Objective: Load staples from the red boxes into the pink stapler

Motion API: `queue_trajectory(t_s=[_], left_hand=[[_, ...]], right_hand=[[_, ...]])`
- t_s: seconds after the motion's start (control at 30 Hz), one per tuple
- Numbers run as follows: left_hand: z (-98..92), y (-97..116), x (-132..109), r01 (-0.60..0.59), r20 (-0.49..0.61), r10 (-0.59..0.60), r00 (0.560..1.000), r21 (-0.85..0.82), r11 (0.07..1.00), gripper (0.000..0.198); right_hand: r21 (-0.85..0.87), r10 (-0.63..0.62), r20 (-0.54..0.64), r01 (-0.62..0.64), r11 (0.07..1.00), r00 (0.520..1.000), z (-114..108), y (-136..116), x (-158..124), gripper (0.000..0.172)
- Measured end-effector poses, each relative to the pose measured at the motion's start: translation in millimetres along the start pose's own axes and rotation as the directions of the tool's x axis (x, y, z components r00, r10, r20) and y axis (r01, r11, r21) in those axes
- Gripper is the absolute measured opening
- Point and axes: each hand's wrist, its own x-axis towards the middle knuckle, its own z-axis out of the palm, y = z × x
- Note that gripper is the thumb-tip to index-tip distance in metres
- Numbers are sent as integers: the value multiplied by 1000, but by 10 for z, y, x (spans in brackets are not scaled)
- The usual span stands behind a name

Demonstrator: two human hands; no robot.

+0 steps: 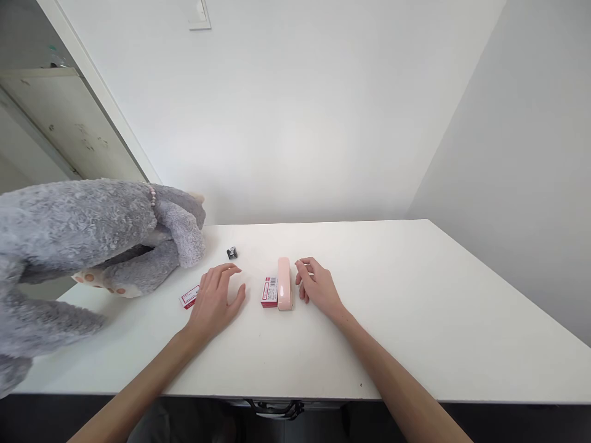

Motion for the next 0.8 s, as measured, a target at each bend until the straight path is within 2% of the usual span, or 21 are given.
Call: queue_trajectory(t_s=[0.2,0.33,0.53,0.7,0.8], left_hand=[[-234,-235,-277,162,-58,-153,987,215,963,35],[-364,-358,-451,239,-58,-233,971,272,932,39],[-485,-429,-661,301,3,-312,950,255,919,41],[-503,-393,-670,331,25,-344,939,213,919,42],[-528,-349,-647,315,45,-324,945,139,939,42]], right_hand=[[1,-5,7,5,1000,1000,-3,0,-8,44],[-4,-3,7,3,1000,1000,0,-4,-18,43],[4,-1,17,1,1000,1000,0,11,-17,44],[-1,-3,18,3,1000,1000,-1,26,-16,45],[-3,-5,20,5,1000,1000,0,33,-23,47]])
